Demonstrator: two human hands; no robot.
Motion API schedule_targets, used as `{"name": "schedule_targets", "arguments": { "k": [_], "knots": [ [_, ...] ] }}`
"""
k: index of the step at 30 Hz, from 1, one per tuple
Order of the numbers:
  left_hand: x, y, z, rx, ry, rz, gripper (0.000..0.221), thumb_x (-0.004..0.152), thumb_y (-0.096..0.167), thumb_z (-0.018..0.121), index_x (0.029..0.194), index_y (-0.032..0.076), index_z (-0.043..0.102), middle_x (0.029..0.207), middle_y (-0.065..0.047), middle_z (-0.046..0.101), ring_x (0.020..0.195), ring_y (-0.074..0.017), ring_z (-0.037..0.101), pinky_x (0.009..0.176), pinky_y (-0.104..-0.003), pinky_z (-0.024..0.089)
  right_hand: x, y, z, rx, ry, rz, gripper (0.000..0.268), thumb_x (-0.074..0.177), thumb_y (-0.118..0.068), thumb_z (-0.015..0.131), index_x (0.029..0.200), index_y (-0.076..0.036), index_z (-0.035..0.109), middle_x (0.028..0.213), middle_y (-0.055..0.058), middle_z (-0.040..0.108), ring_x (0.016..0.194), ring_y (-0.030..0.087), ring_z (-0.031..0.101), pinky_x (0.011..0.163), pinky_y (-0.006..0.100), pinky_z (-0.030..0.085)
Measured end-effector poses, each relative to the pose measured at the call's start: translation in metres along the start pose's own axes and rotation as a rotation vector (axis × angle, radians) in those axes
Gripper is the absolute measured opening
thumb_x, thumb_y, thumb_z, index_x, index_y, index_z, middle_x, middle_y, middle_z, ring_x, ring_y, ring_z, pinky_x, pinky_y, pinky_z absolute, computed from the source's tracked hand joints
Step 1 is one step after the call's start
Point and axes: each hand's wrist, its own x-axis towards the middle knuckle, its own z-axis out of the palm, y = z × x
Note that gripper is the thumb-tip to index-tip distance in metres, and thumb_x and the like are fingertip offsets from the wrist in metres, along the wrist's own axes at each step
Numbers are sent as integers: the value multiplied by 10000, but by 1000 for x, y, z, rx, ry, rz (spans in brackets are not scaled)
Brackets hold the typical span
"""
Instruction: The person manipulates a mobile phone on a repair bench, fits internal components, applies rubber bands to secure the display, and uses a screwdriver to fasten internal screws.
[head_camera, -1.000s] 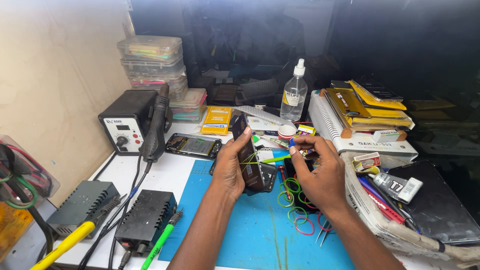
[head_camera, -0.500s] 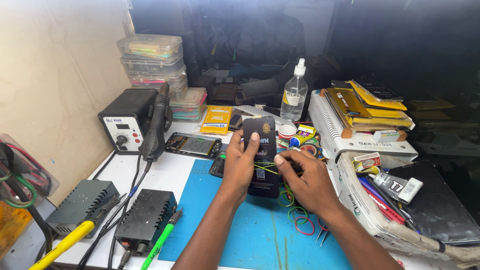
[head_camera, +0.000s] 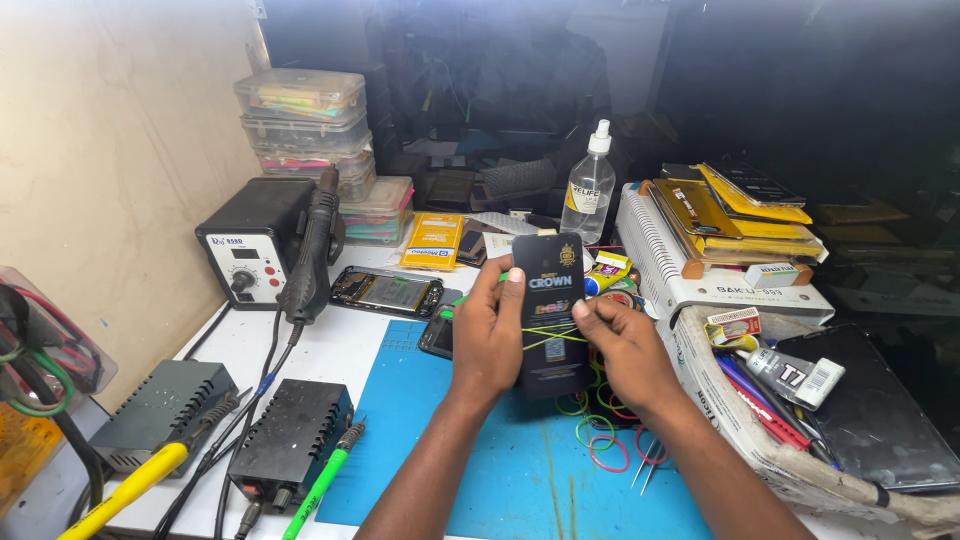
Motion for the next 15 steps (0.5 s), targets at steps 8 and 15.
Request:
{"name": "schedule_targets", "arguments": {
  "k": [8,15],
  "knots": [
    [-4,6,1,100,9,83,355,1044,278,531,1274,35,650,873,-109,805,777,-117,747,683,-286,567,-1,-10,0,222,-3,241,412,1038,-371,482,1092,-40,721,849,52,747,691,103,678,610,263,554],
    [-4,5,-1,135,16,150,355,1046,284,569,1273,22,646,850,-107,802,773,-118,756,694,-288,565,-1,-9,1,264,-22,262,411,1046,-373,482,1102,-44,721,856,37,741,688,84,659,613,243,532]
  ]
}}
